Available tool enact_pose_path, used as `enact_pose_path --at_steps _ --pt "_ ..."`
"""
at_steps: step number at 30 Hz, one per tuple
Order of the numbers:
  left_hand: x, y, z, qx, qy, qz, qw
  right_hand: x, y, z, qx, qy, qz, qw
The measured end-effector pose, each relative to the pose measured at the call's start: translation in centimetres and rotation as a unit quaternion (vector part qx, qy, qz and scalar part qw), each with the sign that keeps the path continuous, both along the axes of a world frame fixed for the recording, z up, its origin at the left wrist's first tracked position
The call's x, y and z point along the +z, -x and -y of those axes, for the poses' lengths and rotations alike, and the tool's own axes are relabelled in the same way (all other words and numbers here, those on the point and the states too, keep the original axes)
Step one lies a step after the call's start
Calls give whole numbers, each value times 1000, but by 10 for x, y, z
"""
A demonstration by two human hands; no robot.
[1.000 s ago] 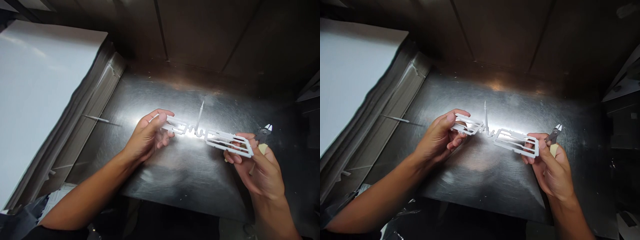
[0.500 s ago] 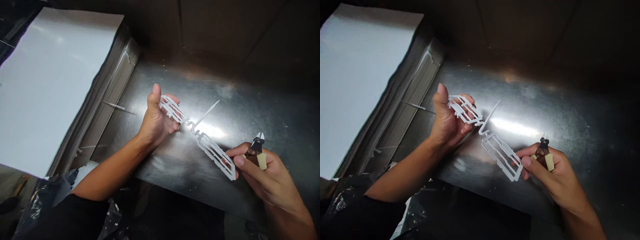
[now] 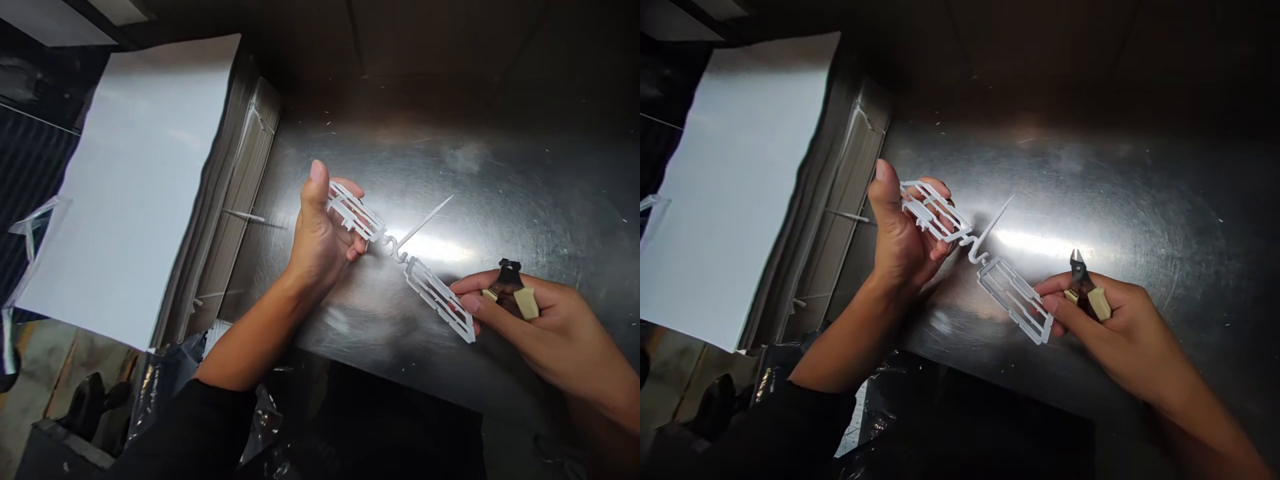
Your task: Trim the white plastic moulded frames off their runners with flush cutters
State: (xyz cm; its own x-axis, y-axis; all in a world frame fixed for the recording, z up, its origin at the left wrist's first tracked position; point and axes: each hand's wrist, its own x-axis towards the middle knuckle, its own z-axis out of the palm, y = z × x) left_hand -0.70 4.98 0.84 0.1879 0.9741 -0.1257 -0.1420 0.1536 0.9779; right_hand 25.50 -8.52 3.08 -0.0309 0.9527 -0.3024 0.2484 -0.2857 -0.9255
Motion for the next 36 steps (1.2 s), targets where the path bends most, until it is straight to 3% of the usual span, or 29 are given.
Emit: enact_pose_path --at_steps 3,9,12,26,31,36 --pt "0 0 1 3 7 -5 1000 -2 4 3 -4 -5 20 1000" --pt "-1 -3 0 21 5 -17 1000 -8 15 13 -47 -104 107 988" --pt "0 -6 1 22 11 -2 1000 -10 14 14 -69 -107 119 985" --pt "9 -13 6 34 50 51 997 -6 5 8 -98 -89 32 991" --pt "4 -9 5 -48 87 106 989 -10 3 8 -109 -61 -30 992" --pt "-10 -13 25 -222 72 114 966 -19 5 6 -165 -54 -55 983"
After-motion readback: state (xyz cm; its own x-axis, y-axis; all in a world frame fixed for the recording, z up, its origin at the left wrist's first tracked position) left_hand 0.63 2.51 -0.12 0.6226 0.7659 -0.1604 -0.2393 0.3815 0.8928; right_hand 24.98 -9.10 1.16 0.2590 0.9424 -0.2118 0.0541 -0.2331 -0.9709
